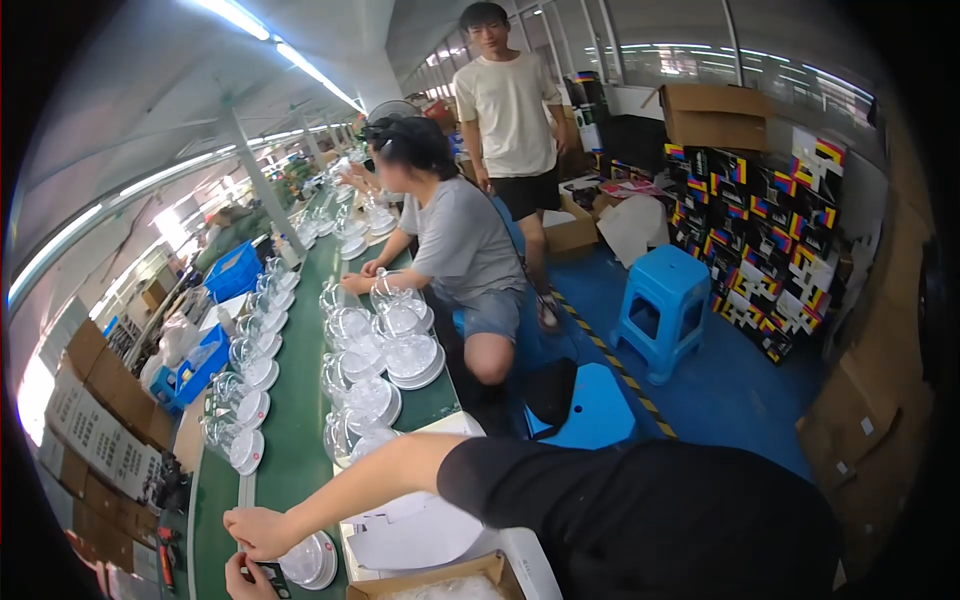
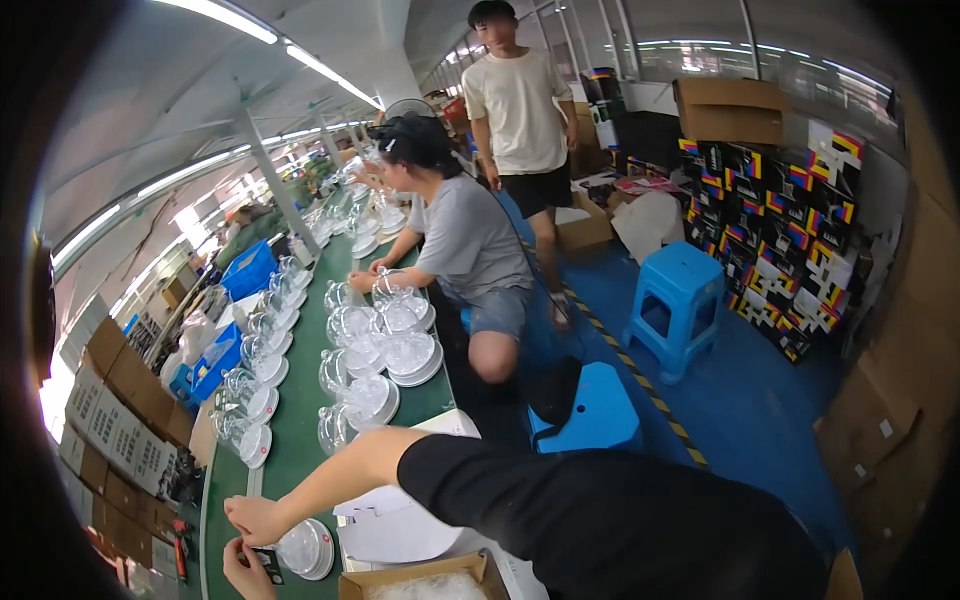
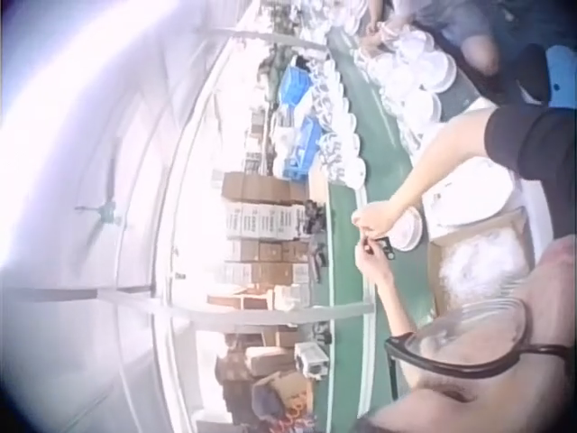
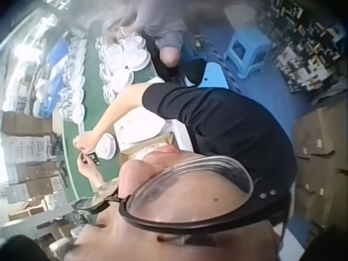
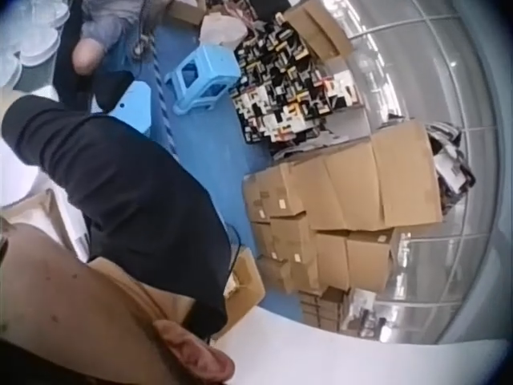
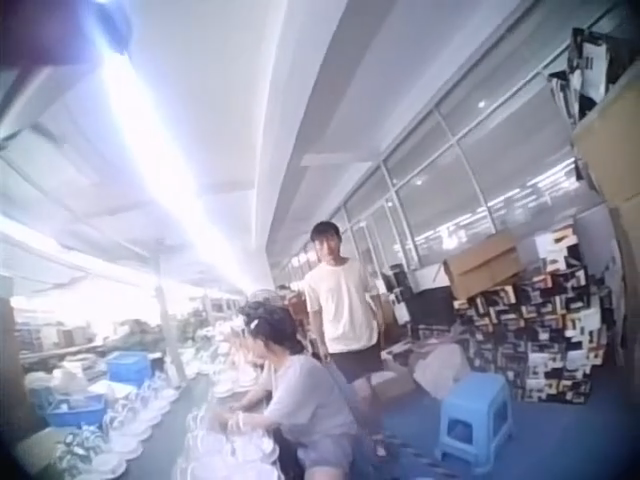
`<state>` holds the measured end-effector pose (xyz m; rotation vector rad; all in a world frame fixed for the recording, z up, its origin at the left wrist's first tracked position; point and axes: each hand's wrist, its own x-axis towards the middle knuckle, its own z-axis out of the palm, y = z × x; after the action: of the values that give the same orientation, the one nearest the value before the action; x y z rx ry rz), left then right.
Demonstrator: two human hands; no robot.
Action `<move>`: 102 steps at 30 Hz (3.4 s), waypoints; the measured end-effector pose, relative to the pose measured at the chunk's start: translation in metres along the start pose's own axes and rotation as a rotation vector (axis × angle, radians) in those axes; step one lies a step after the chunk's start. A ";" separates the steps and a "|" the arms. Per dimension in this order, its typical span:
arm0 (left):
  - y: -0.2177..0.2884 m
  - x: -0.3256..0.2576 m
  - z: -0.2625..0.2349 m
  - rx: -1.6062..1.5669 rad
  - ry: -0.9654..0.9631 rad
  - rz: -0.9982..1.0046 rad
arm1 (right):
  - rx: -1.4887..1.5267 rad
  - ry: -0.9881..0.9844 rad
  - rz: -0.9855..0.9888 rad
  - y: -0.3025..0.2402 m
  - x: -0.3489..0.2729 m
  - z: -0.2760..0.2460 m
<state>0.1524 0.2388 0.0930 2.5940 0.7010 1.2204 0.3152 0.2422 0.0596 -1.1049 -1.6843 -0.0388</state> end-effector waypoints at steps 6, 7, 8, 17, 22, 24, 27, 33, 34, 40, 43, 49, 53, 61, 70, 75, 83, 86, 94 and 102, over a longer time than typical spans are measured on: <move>-0.012 0.030 0.012 0.159 -0.082 -0.001 | -0.119 0.123 0.233 0.022 0.016 0.011; -0.012 0.035 0.007 0.166 -0.079 -0.003 | -0.111 0.135 0.239 0.022 0.020 0.013; -0.017 0.038 0.005 0.166 -0.085 -0.011 | -0.104 0.143 0.257 0.022 0.022 0.015; -0.042 0.043 0.007 -0.146 -0.193 -0.206 | 0.077 0.236 0.343 0.046 0.026 0.037; -0.040 0.035 -0.003 -0.094 -0.225 -0.204 | 0.094 0.195 0.340 0.045 0.019 0.050; -0.047 0.039 -0.005 -0.168 -0.286 -0.199 | 0.079 0.227 0.341 0.050 0.021 0.053; -0.059 0.040 -0.002 -0.176 -0.335 -0.185 | 0.009 0.098 0.379 0.057 0.020 0.052; -0.067 0.020 -0.003 -0.151 -0.267 -0.126 | 0.055 -0.074 0.468 0.049 0.024 0.055; -0.083 0.016 -0.003 -0.115 -0.267 -0.038 | -0.022 -0.081 0.454 0.045 0.025 0.055; -0.057 0.005 0.000 -0.004 -0.181 -0.078 | -0.012 -0.118 0.437 0.022 0.010 0.034; -0.098 0.015 0.014 -0.020 -0.041 0.185 | 0.014 -0.086 0.429 0.013 0.012 0.032; -0.090 0.022 0.001 -0.125 -0.322 -0.120 | 0.016 -0.193 0.502 0.009 0.020 0.036; -0.053 0.023 0.004 -0.135 -0.306 -0.174 | 0.099 -0.161 0.448 0.025 0.017 0.040; -0.045 0.011 -0.004 0.086 -0.183 -0.126 | 0.153 -0.302 0.478 0.010 0.015 0.037; -0.031 0.012 -0.006 0.271 -0.217 0.075 | 0.228 -0.456 0.459 0.017 0.018 0.027; -0.042 0.008 -0.015 0.077 -0.197 0.024 | 0.139 -0.466 0.360 0.001 0.016 0.017; -0.054 0.012 -0.045 0.180 -0.339 -0.143 | 0.304 -0.441 0.026 -0.072 -0.070 -0.118; -0.109 0.039 -0.055 0.117 -0.225 -0.284 | 0.264 -0.370 0.014 -0.099 -0.114 -0.194; -0.222 0.092 -0.096 0.392 0.157 -0.245 | -0.294 0.077 0.289 -0.109 -0.262 -0.302; -0.288 0.064 -0.060 0.704 0.202 -0.318 | -0.521 0.297 1.381 -0.105 -0.578 -0.363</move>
<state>0.0448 0.5192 0.0706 2.6959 1.7836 1.3082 0.5133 -0.3745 -0.1801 -2.3066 -0.3795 0.2374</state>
